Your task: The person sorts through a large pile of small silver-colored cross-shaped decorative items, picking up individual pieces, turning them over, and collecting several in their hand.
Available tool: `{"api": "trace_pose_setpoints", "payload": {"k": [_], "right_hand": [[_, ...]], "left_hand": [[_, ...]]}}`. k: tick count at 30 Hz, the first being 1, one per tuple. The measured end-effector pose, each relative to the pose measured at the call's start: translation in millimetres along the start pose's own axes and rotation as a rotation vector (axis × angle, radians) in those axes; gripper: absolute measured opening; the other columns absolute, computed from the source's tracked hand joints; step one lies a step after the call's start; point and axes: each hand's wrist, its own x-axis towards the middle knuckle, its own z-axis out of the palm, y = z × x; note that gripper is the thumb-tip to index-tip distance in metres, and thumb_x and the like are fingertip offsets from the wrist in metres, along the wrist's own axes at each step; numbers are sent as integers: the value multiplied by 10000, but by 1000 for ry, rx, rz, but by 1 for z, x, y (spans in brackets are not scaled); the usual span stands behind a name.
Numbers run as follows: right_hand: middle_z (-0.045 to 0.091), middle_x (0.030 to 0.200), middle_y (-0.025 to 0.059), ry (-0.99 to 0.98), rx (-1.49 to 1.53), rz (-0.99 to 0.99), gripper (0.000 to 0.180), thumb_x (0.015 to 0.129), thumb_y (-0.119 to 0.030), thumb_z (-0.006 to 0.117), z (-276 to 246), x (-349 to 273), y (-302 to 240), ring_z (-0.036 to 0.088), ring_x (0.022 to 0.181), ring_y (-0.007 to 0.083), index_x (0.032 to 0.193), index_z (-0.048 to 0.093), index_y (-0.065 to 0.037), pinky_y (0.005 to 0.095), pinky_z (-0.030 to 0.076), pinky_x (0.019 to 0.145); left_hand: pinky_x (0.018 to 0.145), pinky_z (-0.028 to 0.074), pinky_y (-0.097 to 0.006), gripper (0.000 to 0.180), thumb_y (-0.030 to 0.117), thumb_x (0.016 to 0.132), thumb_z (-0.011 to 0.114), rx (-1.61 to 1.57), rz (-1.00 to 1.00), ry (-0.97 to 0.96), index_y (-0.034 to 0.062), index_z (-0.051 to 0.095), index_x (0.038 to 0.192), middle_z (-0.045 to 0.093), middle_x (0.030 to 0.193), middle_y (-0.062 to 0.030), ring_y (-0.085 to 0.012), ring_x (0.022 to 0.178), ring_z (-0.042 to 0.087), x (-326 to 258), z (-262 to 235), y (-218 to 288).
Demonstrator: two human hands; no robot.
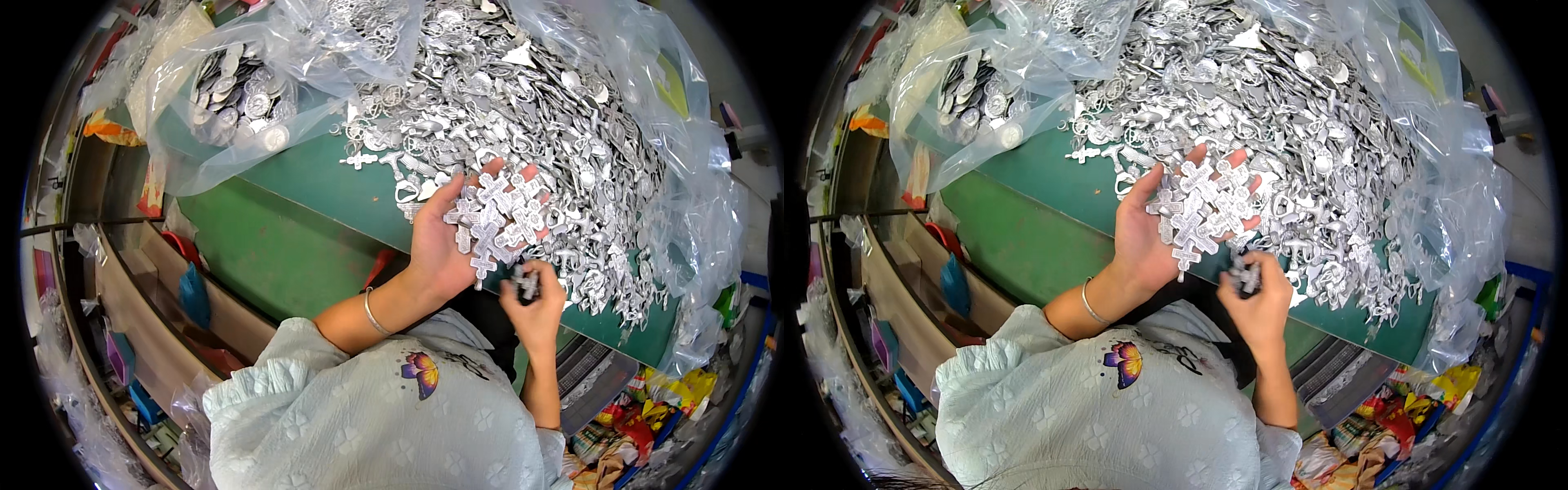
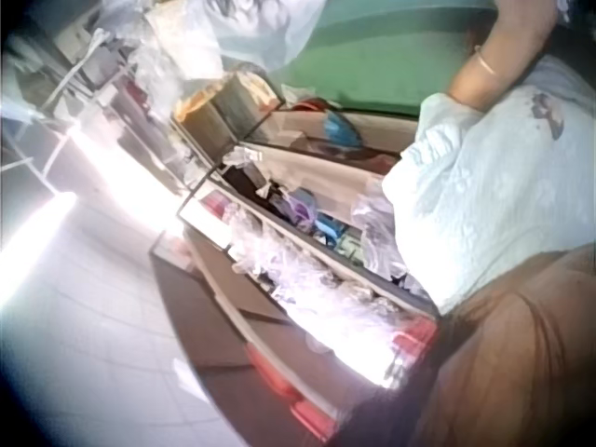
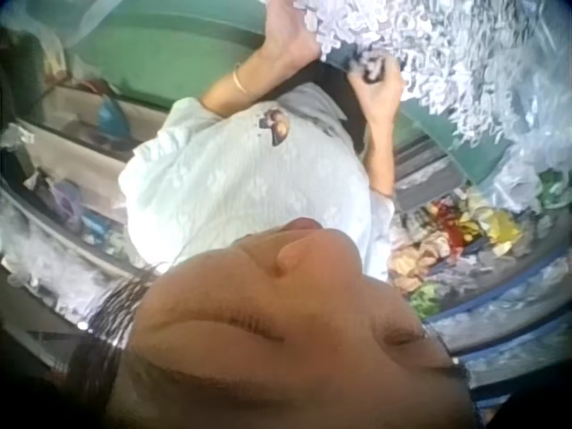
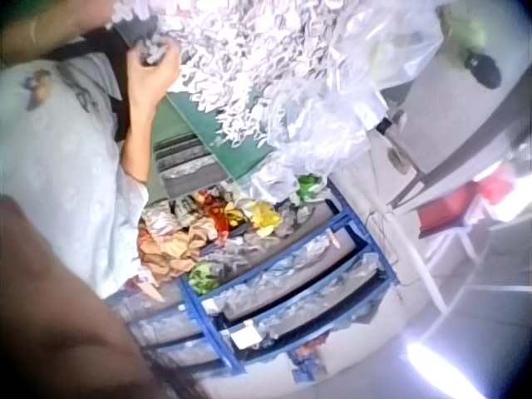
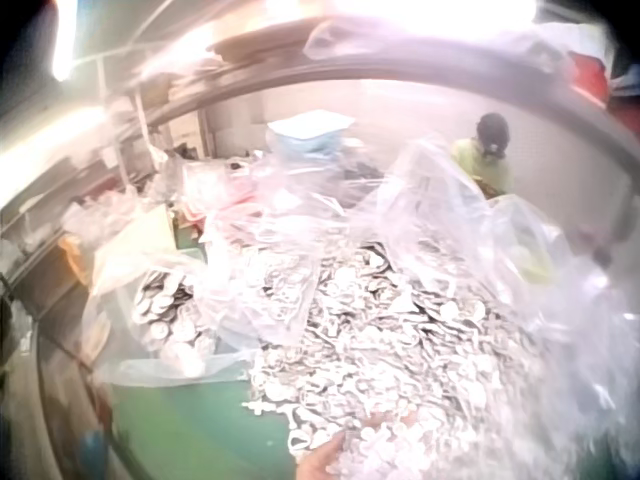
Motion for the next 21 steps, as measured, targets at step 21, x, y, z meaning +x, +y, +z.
{"api": "trace_pose_setpoints", "payload": {"k": [21], "right_hand": [[534, 705, 51, -53, 801, 106, 110, 774, -76, 590, -40, 66, -54, 498, 572, 138, 846, 529, -21, 226, 395, 502]], "left_hand": [[938, 354, -534, 374, 317, 894, 373, 54, -118, 13, 70, 479, 1154, 444, 1247, -178, -324, 1129, 459, -7, -6, -4]]}}
